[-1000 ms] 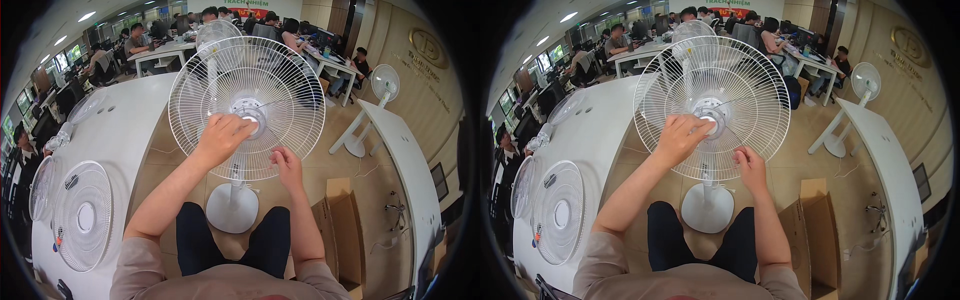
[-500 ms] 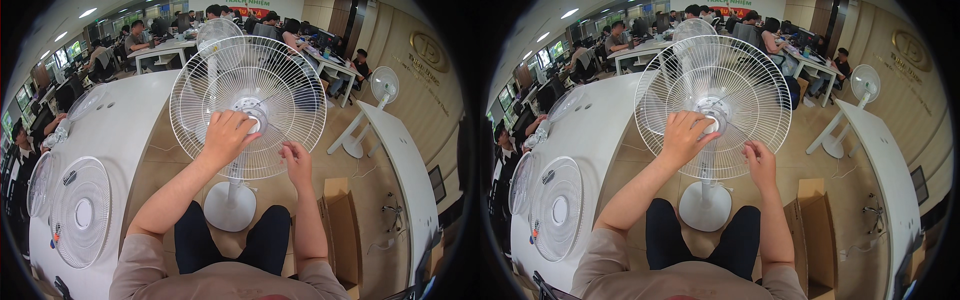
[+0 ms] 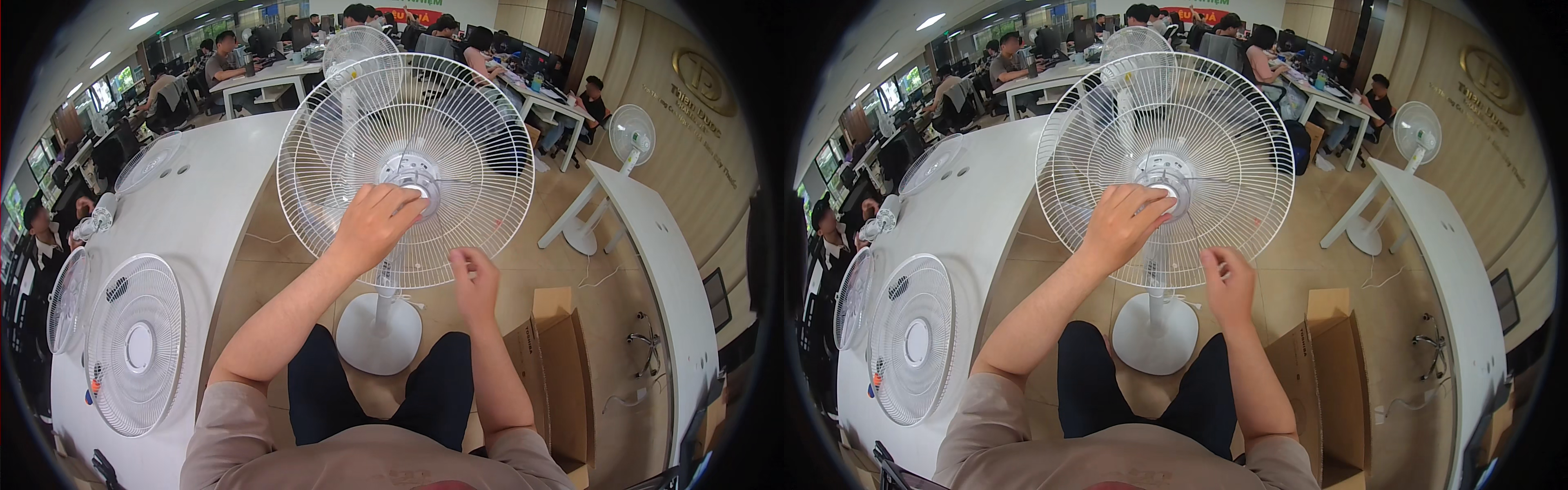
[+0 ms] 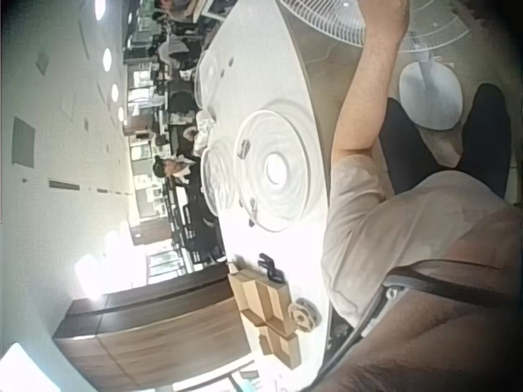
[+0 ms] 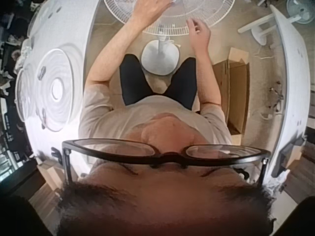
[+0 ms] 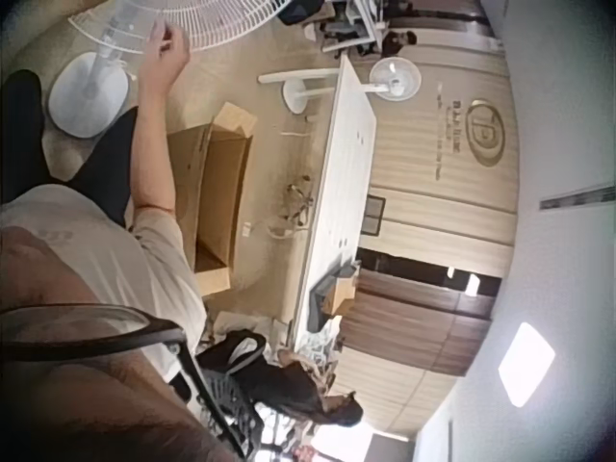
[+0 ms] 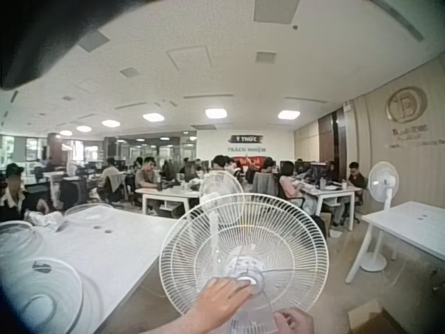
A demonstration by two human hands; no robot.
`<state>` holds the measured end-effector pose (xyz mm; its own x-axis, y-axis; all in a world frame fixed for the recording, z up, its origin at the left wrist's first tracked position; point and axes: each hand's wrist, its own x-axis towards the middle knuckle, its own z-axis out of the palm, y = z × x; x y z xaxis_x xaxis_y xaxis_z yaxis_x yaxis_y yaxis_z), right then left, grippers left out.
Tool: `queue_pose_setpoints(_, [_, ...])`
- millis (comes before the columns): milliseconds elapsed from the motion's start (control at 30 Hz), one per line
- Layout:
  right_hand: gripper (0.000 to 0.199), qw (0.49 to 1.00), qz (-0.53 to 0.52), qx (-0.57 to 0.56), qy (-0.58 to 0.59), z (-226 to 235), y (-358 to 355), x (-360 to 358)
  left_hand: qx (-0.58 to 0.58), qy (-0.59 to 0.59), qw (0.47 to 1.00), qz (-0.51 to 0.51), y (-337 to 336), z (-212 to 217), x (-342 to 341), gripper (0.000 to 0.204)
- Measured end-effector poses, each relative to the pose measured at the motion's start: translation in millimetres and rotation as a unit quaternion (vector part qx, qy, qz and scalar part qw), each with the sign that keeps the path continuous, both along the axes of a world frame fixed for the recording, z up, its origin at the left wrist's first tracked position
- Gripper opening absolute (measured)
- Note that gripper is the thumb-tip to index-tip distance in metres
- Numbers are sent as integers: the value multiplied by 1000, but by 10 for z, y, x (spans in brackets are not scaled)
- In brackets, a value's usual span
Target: Disassemble the components of a floor-standing electric fan, including the cage, blade, motor unit, and base.
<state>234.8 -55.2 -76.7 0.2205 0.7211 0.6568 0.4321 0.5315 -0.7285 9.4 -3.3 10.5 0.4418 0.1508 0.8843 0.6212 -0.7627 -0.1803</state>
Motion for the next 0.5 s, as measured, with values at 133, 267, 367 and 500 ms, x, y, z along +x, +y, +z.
queue_pose_setpoints(133, [7,996,-38,47,-68,29,-62,-183,8,14,1000,12,25,-27,-31,37])
queue_pose_setpoints(267, [16,983,152,-64,-82,-113,-308,-374,0,16,1000,10,14,-23,-26,36])
queue_pose_setpoints(367, [26,915,323,-240,23,-204,-298,-468,-5,14,1000,8,11,-34,-14,36])
queue_pose_setpoints(500, [35,919,273,-227,173,-338,-100,-208,-8,11,1000,-1,-17,-16,-33,37])
